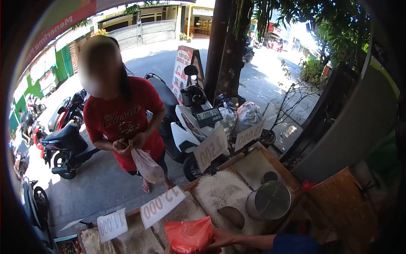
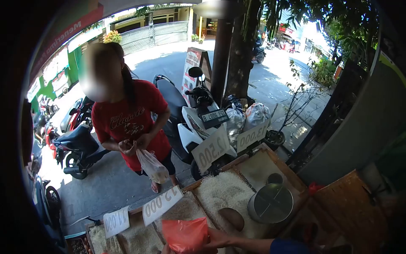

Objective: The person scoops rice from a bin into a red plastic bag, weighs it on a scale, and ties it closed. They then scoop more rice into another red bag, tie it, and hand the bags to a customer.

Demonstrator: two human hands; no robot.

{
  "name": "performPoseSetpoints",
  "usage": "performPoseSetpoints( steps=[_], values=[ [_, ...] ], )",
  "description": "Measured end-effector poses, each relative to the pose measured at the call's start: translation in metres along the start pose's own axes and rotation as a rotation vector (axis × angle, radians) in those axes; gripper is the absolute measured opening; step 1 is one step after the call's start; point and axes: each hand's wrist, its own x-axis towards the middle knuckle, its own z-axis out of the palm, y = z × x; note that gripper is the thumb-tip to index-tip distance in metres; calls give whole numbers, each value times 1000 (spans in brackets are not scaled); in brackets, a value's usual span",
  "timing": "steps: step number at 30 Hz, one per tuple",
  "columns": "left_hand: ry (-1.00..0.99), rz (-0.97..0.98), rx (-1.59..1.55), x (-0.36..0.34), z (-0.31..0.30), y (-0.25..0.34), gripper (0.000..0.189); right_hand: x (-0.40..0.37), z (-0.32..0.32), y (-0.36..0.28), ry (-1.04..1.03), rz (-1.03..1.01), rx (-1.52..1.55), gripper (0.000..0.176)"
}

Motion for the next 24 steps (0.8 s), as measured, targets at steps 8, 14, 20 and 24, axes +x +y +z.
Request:
performPoseSetpoints(
  steps=[8, 14, 20, 24],
  values=[
    [-213, -789, -1229, -12, 63, 4, 88, -16, -19, 131, -322, 733, 49, 43],
    [-14, -835, -1077, -41, 66, 49, 91, 0, 5, 2, -163, 815, -755, 47],
    [677, -386, -30, -71, 97, 90, 47, -47, 46, -11, -91, -198, -660, 67],
    [1116, -234, -163, -63, 131, 50, 27, -54, 93, 0, -291, -326, -1313, 110]
  ],
)
